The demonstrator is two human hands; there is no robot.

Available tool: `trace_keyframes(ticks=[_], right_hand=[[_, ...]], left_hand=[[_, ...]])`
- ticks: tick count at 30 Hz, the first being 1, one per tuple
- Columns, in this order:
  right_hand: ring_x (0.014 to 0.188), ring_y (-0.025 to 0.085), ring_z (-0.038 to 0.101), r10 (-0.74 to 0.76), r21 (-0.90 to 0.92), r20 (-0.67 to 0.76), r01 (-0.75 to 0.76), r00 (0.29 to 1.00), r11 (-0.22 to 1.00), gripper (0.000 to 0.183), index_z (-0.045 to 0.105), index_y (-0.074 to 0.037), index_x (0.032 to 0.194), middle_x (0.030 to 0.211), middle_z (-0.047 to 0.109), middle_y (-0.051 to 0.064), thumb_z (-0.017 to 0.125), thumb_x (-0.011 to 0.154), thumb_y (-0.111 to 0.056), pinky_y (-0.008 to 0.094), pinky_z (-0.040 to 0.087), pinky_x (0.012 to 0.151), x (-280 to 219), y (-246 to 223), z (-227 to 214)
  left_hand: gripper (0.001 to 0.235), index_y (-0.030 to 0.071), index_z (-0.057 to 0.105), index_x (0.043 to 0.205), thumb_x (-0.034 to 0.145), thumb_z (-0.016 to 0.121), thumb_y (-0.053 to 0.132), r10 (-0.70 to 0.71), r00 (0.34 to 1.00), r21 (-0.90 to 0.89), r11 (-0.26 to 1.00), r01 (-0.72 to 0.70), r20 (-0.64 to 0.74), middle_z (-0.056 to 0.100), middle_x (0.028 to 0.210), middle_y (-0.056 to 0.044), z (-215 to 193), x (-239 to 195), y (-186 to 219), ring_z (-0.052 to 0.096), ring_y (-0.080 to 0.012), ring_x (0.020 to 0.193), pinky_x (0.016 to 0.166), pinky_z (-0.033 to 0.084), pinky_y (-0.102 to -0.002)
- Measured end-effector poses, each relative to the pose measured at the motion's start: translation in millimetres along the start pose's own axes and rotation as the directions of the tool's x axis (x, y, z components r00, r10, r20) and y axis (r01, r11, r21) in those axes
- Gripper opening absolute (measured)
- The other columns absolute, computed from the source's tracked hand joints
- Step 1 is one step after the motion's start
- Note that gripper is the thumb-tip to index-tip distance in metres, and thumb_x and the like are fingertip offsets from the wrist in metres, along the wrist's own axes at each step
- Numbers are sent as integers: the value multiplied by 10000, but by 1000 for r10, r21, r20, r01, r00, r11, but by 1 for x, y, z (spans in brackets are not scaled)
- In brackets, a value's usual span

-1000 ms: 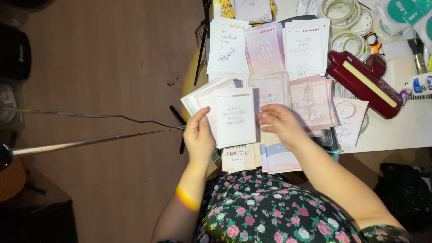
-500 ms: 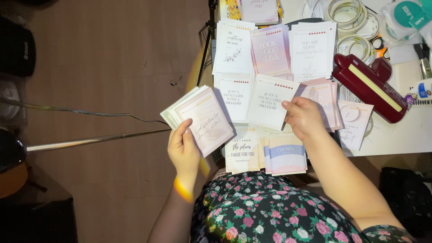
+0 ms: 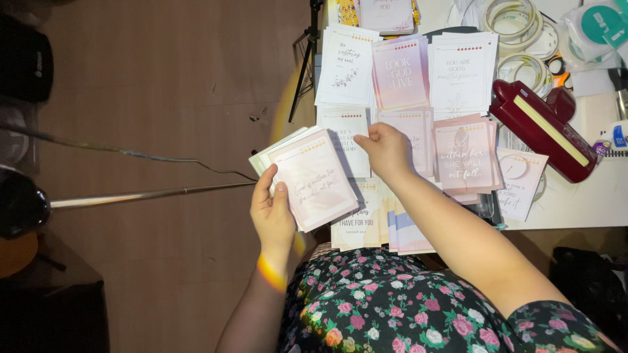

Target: The person sorts through a stack of small printed cards on a table, repeatedly picking up individual cards, flipping them, and placing them into separate piles. The person handles the cards by hand without using any tools.

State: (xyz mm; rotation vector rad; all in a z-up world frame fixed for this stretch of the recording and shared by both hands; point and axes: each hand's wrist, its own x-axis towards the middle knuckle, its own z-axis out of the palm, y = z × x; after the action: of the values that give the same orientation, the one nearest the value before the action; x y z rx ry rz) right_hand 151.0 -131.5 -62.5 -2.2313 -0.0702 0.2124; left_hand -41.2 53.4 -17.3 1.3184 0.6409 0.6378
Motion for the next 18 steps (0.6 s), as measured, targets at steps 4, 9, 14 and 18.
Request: trace_keyframes(ticks=[4, 9, 14, 18], right_hand=[[782, 266, 712, -352, -361, 15, 333, 936, 871, 499, 684, -107, 1298, 782, 670, 48, 849, 839, -211, 443, 590, 724, -16, -27, -9], [1187, 436, 578, -328, -258, 24, 323, 944, 911, 509, 606, -22, 1377, 1196, 579, 206, 771, 902, -104, 517, 461, 1008, -35, -42, -28], [996, 182, 675, -161, 431, 90, 108, 983, 896, 254, 700, -45, 1237, 1067, 748, 135, 547, 1065, -152, 339, 560, 891, -67, -30, -36], [763, 144, 678, -110, 760, 147, -41, 983, 648, 583, 550, -24, 1381, 939, 711, 133, 338, 1090, -483, 218, 561, 641, -74, -5, -39]], left_hand=[[626, 138, 278, 1597, 1026, 506, 21, -92, 991, -154, 982, 105, 92, 663, 1221, -188, 11, -4, -7, 668, -211, 1051, 905, 598, -372], [798, 147, 30, 1627, 1010, 518, 14, -111, 979, -159, 978, 138, 169, 665, 1207, -268, 26, -5, -10, 708, -269, 979, 809, 634, -391], [795, 132, 116, 1622, 987, 581, 22, -138, 976, -230, 957, 175, 170, 678, 1163, -238, 40, -2, -21, 717, -267, 927, 749, 653, -376], [764, 108, 180, 1610, 980, 607, 38, -134, 973, -266, 947, 182, 189, 689, 1152, -218, 55, -3, -14, 717, -252, 928, 737, 652, -366]])
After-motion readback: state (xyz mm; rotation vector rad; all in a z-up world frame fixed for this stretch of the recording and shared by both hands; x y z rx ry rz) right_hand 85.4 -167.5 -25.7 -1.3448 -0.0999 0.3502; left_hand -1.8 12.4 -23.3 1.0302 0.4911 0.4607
